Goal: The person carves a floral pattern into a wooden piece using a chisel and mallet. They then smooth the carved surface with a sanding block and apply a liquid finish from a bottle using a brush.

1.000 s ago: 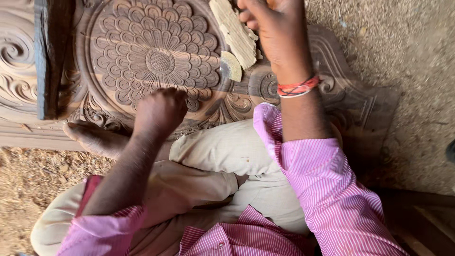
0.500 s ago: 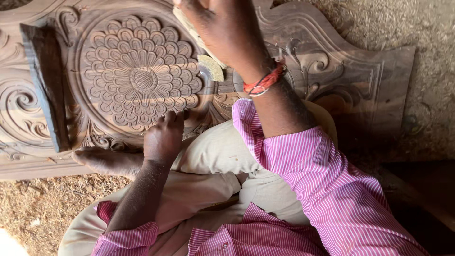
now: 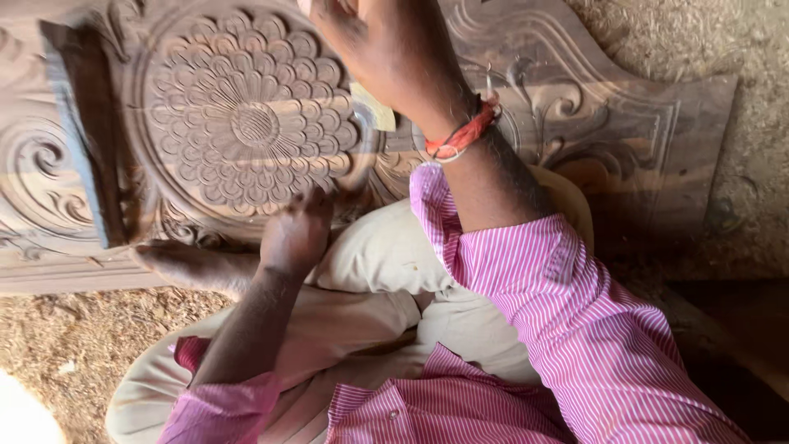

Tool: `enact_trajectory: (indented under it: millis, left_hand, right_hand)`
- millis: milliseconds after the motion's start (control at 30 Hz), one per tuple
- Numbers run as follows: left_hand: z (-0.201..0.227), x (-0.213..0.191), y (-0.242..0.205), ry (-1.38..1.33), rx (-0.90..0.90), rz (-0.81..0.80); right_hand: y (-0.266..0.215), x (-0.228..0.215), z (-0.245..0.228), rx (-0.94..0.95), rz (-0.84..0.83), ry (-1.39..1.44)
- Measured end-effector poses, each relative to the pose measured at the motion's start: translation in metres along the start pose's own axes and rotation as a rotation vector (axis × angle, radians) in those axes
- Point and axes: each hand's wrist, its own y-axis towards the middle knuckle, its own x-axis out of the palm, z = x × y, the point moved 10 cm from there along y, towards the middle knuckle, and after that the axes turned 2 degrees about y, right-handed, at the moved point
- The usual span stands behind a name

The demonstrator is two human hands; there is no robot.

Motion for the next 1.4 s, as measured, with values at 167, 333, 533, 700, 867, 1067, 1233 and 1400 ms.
enact_trajectory:
  millis: [167,333,533,700,867,1067,1233,1400]
  left_hand:
    - [-0.012,-0.011,0.003,-0.035,-0.091,0.016]
    - [0.002,0.021,0.005,0.133,0.058,-0.088]
    - [-0.003,-0.003,0.003,0.076,-0.004,0.09]
    - [-0.002,-0.003,0.008,0.044,0.032,0.043]
    - [-0.025,-0.026,0.012,-0.189,-0.175,0.115]
    - [0.005,-0.032,0.044,0.048,-0.006,0.283]
    - [-0.022,-0.034,0.03,-0.335,-0.217,0.224]
    - [-0.034,-0.011,0.045,-0.429,-0.333,0.081]
  right_hand:
    - [0.001,-0.003,-0.01,-0.088,0.036,-0.03]
    - [-0.002,0.007,0.013,0.136,-0.052,-0.138]
    - [0.003,0.005,0.008,0.134,-0.042,-0.172]
    - [0.003,0.008,0.002,0.107,-0.075,-0.081]
    - [0.008,0.005,-0.01,-0.001,-0.043,0.082]
    - [0.001,0.018,-0.001,0.074,-0.115,0.009]
    - [0.004,0.019,-0.014,-0.066,-0.082,0.045]
    - [-0.003,0.031,0.001,0.057,-0.172,-0.074]
